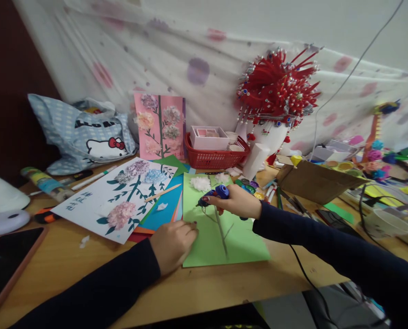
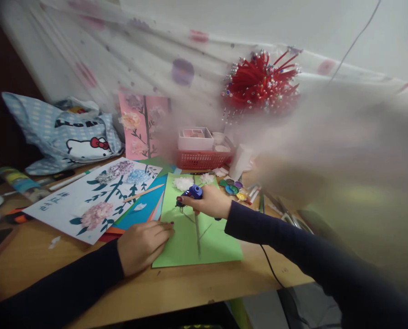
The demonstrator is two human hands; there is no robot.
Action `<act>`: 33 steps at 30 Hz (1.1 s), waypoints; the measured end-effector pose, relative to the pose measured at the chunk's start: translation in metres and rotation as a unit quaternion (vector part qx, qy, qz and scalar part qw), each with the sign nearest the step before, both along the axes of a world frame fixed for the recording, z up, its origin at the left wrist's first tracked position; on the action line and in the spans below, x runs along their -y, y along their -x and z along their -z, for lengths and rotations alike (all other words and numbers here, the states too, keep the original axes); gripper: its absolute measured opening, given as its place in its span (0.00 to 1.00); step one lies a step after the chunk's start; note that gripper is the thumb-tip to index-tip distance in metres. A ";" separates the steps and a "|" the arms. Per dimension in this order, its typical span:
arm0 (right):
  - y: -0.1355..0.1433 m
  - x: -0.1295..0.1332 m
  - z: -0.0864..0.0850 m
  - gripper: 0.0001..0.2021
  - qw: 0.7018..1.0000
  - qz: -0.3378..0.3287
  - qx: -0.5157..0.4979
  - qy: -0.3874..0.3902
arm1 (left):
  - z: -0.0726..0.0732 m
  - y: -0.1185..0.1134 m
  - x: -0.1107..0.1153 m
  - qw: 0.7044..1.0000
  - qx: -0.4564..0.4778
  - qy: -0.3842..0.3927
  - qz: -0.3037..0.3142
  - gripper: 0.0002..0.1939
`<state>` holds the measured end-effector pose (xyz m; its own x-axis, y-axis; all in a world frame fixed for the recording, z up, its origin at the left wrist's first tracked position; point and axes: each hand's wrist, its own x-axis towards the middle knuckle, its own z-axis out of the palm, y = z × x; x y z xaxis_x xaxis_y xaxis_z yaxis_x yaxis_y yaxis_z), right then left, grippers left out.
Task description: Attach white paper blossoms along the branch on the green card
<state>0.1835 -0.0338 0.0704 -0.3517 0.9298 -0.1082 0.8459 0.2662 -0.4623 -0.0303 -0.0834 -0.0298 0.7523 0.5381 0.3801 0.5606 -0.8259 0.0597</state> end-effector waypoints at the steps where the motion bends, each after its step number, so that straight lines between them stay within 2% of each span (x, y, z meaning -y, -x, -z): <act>1: 0.001 0.000 0.000 0.29 1.000 -0.001 -0.003 -0.001 | 0.000 0.000 0.000 1.000 0.001 0.001 -0.002 0.11; 19: -0.005 0.001 -0.002 0.29 0.999 0.019 0.003 0.027 | 0.003 0.001 0.002 1.000 -0.002 -0.013 -0.011 0.11; 29: -0.001 0.004 0.002 0.30 1.000 -0.011 0.002 0.022 | 0.001 -0.001 0.003 0.999 -0.017 -0.029 0.000 0.10; 33: -0.004 0.005 -0.001 0.30 0.999 -0.012 0.003 0.042 | 0.001 0.000 0.003 0.999 -0.016 -0.033 0.000 0.10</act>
